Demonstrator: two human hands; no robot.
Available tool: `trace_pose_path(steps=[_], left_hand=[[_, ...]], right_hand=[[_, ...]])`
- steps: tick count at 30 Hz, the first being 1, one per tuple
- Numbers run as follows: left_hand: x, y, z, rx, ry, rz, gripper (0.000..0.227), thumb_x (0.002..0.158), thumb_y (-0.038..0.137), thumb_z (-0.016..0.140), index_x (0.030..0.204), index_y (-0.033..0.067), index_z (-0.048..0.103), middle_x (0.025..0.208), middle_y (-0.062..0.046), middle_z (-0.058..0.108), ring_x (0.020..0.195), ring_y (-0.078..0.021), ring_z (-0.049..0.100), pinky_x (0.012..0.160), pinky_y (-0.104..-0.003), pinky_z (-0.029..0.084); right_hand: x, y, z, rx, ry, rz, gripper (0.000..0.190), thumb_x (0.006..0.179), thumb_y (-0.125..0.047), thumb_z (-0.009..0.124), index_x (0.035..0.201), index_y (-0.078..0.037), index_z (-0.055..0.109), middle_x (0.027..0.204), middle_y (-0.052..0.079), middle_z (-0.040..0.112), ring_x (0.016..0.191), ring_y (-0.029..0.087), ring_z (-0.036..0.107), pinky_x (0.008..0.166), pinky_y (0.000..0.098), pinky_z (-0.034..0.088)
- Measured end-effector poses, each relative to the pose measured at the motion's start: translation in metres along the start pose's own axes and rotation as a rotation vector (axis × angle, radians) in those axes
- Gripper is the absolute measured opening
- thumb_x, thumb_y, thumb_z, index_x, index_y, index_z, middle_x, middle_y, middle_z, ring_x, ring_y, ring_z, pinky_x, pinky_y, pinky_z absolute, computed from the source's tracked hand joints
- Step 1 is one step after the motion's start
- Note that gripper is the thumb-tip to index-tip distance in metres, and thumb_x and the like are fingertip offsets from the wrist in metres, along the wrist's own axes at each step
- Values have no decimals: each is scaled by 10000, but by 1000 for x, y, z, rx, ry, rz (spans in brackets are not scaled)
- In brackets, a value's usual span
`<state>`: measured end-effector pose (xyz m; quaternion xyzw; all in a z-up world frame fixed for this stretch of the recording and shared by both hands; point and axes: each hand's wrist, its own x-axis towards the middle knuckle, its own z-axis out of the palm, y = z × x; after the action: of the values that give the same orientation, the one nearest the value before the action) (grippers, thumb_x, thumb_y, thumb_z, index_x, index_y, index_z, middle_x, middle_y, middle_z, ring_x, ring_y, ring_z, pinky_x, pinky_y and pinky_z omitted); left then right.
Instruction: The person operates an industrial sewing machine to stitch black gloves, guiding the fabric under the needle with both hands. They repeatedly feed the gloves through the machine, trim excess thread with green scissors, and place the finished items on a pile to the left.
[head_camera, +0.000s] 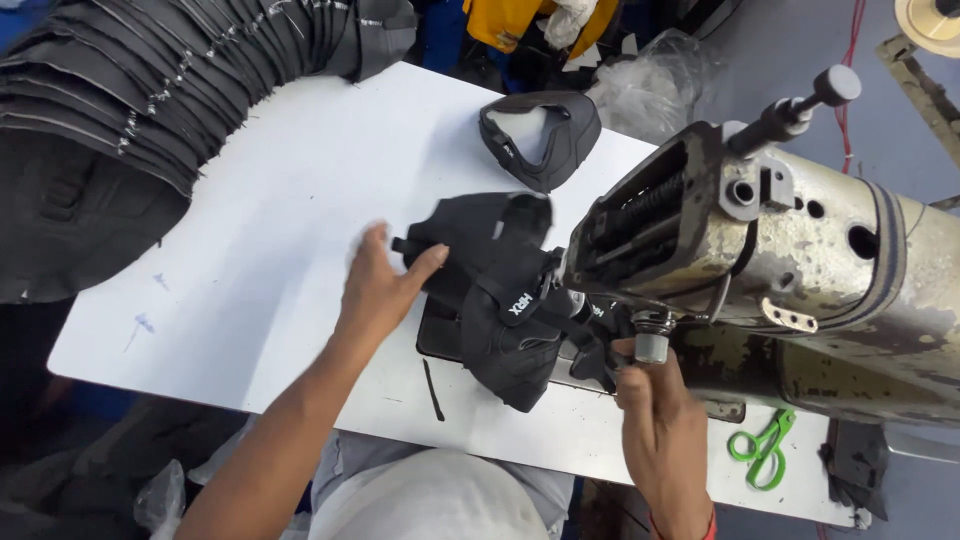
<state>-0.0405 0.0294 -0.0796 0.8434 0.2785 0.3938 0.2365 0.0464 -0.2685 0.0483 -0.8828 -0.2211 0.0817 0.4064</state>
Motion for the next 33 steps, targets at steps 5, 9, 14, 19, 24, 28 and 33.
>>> trace_pose_path(steps=[5,9,14,19,24,28,33], left_hand=[[6,5,-1,-703,-764,-880,597,756,405,852,1176,20,674,1116,-214,738,950,-254,693,794,-316,557],[15,11,-18,-438,-374,-371,591,800,397,877,1219,37,669,1094,-136,658,918,-222,626,750,-317,523],[32,31,-48,-422,-218,-32,429,820,247,901,1047,-21,654,1121,-102,543,888,-217,608,718,-323,527],[19,48,-56,-391,-17,132,249,888,60,865,914,-6,626,1159,-117,535,864,-171,644,712,-297,536],[11,59,-59,-351,35,107,270,879,61,875,872,-16,616,1137,-128,539,794,-160,619,655,-300,501],[15,63,-60,-300,39,163,255,880,55,877,945,49,630,1165,-135,544,810,-155,643,698,-292,528],[56,53,-57,-412,-65,119,668,999,55,770,1512,22,344,1416,-219,505,1274,-300,607,997,-360,576]], right_hand=[[1,-40,6,-207,-25,-136,407,893,-370,712,1083,-15,647,733,79,722,506,146,636,452,290,463],[12,-72,20,-325,-29,-380,401,857,-367,781,1009,-24,642,701,85,704,529,194,670,448,316,475],[32,-90,48,-457,16,-502,369,883,-384,797,958,-55,648,627,65,663,488,210,642,418,330,454],[48,-110,69,-803,65,-559,409,964,-465,696,897,-70,616,589,40,641,411,192,601,364,321,433],[60,-101,91,-891,77,-518,380,960,-464,666,883,-97,603,564,42,641,434,194,627,398,327,464],[63,-98,98,-891,34,-487,370,981,-455,656,883,-104,594,552,49,645,453,214,644,415,339,484],[35,-106,65,-721,40,-434,399,977,-481,665,933,-85,635,602,56,683,461,228,649,400,352,472]])
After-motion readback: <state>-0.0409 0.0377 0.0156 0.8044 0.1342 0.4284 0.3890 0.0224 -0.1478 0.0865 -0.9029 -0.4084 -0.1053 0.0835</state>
